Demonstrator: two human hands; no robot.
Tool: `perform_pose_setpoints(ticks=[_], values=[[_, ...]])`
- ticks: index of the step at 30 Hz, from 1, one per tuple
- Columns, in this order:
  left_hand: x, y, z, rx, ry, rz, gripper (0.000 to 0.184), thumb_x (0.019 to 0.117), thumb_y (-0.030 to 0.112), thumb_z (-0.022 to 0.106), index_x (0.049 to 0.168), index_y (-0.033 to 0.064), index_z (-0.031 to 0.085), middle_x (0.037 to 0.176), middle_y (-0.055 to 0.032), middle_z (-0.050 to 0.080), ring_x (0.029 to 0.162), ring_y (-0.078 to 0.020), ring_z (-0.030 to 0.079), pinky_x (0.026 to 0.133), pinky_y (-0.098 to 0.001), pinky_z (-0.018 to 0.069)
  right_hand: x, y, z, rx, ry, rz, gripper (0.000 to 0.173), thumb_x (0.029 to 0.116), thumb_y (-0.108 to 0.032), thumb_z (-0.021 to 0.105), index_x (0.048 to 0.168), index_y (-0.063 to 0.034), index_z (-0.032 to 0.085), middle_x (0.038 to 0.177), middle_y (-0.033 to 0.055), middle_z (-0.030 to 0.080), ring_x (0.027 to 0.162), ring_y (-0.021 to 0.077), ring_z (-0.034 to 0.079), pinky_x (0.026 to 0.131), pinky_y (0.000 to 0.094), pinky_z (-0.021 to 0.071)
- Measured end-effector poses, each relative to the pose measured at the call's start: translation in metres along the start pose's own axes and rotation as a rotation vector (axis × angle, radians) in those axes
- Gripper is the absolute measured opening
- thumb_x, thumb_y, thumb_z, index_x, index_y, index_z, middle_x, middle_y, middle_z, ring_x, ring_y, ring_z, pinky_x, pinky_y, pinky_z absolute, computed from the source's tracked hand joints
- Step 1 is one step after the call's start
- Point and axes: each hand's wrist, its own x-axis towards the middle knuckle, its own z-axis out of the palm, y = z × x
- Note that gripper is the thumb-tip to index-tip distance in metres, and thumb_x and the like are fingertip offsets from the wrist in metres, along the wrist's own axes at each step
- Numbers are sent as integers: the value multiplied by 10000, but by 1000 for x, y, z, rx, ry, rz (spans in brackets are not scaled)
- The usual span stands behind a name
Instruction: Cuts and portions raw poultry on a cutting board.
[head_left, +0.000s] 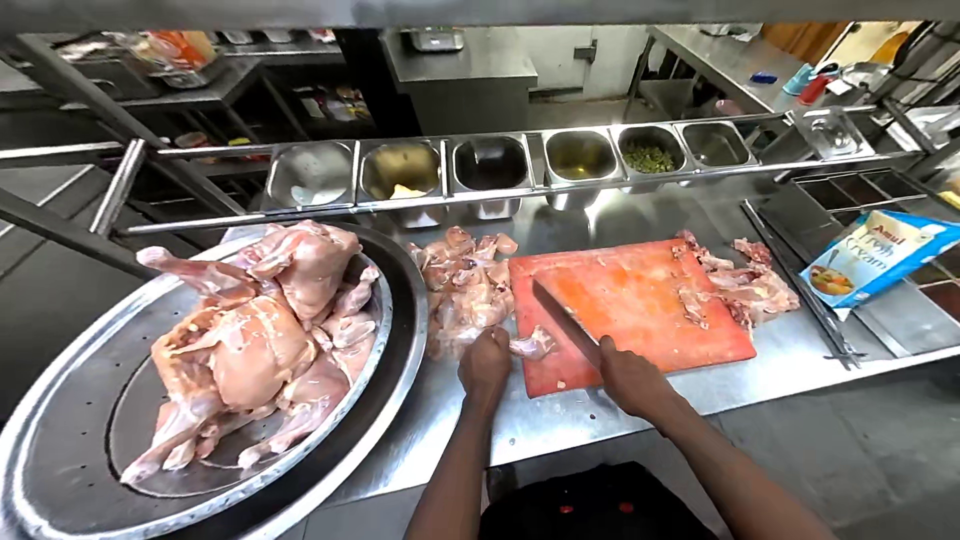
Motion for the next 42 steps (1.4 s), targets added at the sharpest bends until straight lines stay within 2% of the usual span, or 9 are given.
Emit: perform_pose_setpoints(ticks=[5, 10, 14, 17, 22, 25, 28, 33, 42], values=[[2, 2, 1, -53, -36, 49, 497, 1106, 388, 338, 1167, 66, 712, 1081, -206, 730, 1072, -393, 695, 902, -618, 530, 8, 45, -9, 141, 125, 118, 360, 1029, -235, 556, 1333, -64, 465, 958, 197, 683, 916, 398, 711, 786, 571, 573], [-3, 23, 11, 126, 13, 116, 460, 1072, 446, 406, 1313, 124, 629, 1205, -161, 709, 1099, -359, 699, 891, -577, 558, -16, 24, -5, 150, 166, 39, 317, 1060, -285, 485, 1314, -96, 478, 888, 148, 680, 862, 358, 715, 765, 543, 576], [8, -12, 30, 87, 381, 657, 414, 949, 397, 602, 1220, 100, 700, 1281, -143, 664, 1210, -374, 607, 960, -573, 516, -29, -2, -1, 111, 89, -22, 291, 1076, -310, 445, 1300, -128, 480, 882, 131, 679, 867, 347, 717, 765, 529, 573], [12, -17, 49, -48, 276, 845, 493, 904, 523, 669, 1179, 117, 723, 1236, -90, 695, 1195, -298, 639, 1017, -542, 518, -27, -13, 0, 55, 88, -60, 264, 1076, -315, 436, 1272, -146, 488, 854, 119, 675, 854, 346, 716, 742, 523, 567], [14, -4, 67, -161, 162, 897, 414, 873, 369, 698, 1230, 160, 727, 1284, -24, 702, 1214, -231, 636, 1048, -547, 467, -27, -10, -8, 47, 53, -24, 274, 1082, -296, 423, 1304, -147, 479, 900, 137, 680, 900, 359, 713, 772, 529, 563], [19, -9, 65, -227, 91, 984, 450, 883, 470, 713, 1219, 171, 711, 1300, -31, 668, 1253, -210, 605, 1067, -527, 484, -31, -1, -7, 31, 52, -1, 285, 1080, -291, 423, 1308, -132, 483, 900, 139, 682, 898, 359, 714, 774, 523, 566], [17, -10, 68, -269, 135, 979, 459, 892, 547, 679, 1133, 159, 725, 1243, -55, 665, 1222, -242, 599, 1042, -532, 486, -35, 2, -8, 11, 53, -25, 291, 1084, -304, 414, 1302, -127, 489, 883, 132, 680, 888, 352, 713, 777, 517, 562], [16, -5, 77, -292, 181, 980, 324, 912, 449, 639, 1047, 176, 750, 1168, -18, 707, 1133, -205, 638, 1032, -515, 469, -34, -4, -12, -69, 14, -78, 267, 1072, -297, 437, 1277, -133, 488, 879, 128, 674, 872, 352, 714, 755, 512, 565], [15, -6, 85, -367, 238, 963, 346, 912, 478, 645, 1018, 176, 777, 1147, -13, 724, 1134, -204, 647, 1031, -517, 477, -47, 0, -52, -190, -246, -100, 273, 1073, -229, 449, 1297, -73, 451, 998, 183, 657, 978, 393, 695, 812, 545, 562]])
